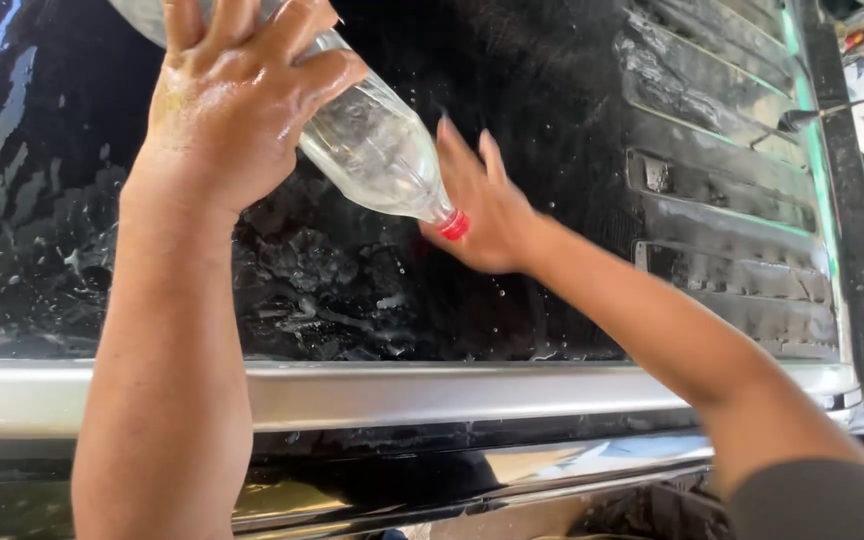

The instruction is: Applying a dark window tint film to the sunroof of a vehicle using water and a squeegee.

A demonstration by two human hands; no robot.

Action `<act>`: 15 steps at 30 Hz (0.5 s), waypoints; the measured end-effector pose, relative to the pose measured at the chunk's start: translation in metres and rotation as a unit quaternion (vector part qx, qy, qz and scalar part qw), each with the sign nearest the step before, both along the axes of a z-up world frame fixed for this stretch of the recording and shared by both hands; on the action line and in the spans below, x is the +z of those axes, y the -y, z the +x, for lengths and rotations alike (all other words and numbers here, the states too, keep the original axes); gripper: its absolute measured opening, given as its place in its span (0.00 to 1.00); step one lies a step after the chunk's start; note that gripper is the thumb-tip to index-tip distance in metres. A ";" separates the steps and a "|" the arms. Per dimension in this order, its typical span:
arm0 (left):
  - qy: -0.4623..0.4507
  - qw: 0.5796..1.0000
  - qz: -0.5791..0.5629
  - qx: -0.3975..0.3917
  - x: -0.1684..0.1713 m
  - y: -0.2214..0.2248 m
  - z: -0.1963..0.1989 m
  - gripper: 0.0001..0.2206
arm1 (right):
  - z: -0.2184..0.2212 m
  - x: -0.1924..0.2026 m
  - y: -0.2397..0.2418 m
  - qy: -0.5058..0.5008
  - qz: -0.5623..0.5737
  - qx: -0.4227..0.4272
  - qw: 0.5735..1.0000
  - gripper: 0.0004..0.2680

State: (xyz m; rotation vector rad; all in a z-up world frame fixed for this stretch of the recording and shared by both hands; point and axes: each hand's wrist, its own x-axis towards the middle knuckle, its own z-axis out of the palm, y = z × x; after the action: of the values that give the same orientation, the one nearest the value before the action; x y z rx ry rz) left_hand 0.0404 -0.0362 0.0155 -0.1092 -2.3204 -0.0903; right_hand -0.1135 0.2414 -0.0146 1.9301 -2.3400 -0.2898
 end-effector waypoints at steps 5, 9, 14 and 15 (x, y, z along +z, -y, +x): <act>-0.020 0.999 -0.012 0.023 -0.001 0.000 0.001 0.12 | 0.009 -0.019 -0.108 0.055 0.049 0.219 0.973 0.25; -0.007 1.000 0.017 0.017 -0.009 -0.002 -0.002 0.12 | -0.012 -0.007 -0.003 0.041 0.137 0.091 0.986 0.28; 0.092 0.995 0.026 0.036 -0.030 0.008 -0.017 0.09 | -0.042 -0.033 0.046 -0.035 0.133 -0.042 0.990 0.35; 0.107 0.994 0.029 0.024 -0.040 0.004 -0.015 0.09 | -0.044 -0.041 0.038 -0.019 0.138 -0.052 0.989 0.35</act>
State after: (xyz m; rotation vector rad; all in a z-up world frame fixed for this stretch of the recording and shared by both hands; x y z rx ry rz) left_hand 0.0249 -0.0407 -0.0249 -0.0152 -2.5300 -0.1511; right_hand -0.1572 0.2035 -0.0554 1.8935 -2.4910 -0.6873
